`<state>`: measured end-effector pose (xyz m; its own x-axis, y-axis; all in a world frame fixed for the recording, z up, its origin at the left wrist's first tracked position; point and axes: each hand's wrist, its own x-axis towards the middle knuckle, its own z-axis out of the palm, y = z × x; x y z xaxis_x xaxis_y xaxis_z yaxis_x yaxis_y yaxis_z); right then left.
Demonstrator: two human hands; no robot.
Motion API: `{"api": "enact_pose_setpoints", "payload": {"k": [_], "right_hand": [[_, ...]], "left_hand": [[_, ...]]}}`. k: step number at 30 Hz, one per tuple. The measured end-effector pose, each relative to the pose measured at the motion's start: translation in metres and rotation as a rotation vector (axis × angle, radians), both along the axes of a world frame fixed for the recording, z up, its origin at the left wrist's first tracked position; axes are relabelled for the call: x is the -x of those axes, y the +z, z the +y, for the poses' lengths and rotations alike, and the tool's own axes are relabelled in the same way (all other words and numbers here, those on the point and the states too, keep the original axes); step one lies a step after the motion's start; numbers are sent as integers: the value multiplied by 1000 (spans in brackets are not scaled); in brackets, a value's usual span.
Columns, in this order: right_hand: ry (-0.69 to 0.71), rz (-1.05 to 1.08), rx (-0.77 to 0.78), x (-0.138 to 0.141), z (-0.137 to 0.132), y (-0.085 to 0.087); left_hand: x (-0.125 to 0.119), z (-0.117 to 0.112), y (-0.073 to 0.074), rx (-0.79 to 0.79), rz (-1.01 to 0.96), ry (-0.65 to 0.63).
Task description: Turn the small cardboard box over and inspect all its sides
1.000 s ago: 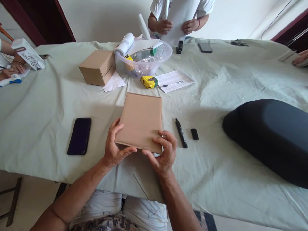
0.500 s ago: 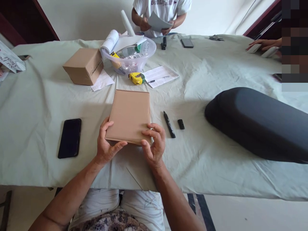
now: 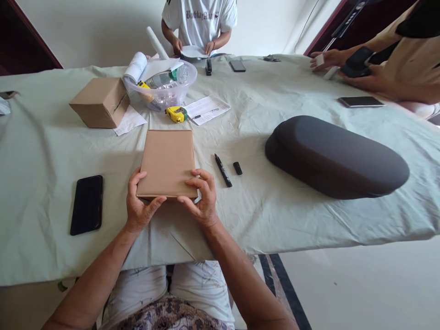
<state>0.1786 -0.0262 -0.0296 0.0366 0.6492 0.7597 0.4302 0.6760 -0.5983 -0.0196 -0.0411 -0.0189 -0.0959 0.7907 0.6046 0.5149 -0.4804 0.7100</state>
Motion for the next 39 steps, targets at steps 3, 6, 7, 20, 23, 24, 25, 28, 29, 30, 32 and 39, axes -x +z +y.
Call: {"api": "enact_pose_setpoints", "payload": {"k": [3,6,7,20,23,24,25,28,29,30,32,39], "right_hand": [[3,-10,-21,0,1,-1],[16,3,-12,1,1,-1],[18,7,-7,1,0,-1],[13,37,36,1,-2,-1],[7,44,56,1,-3,-2],[5,42,60,0,-2,-2],[4,32,61,-1,-2,-3],[11,-32,39,-3,0,-4],[11,-54,27,-3,1,-4],[10,-67,15,-3,1,-4],[2,-67,-7,-1,2,-3],[-112,-48,-51,8,2,-3]], "left_hand": [[0,1,0,-31,6,-4],[0,2,0,-48,11,1],[0,2,0,-50,13,0],[3,1,-2,-16,22,11],[2,1,-1,-21,21,15],[3,1,-1,-27,25,15],[3,1,-1,-32,30,15],[3,1,0,-33,23,4],[3,1,0,-26,15,-1],[3,0,-1,-16,7,-4],[2,-1,-1,0,-5,-4],[-8,-4,-6,-47,-5,66]]}}
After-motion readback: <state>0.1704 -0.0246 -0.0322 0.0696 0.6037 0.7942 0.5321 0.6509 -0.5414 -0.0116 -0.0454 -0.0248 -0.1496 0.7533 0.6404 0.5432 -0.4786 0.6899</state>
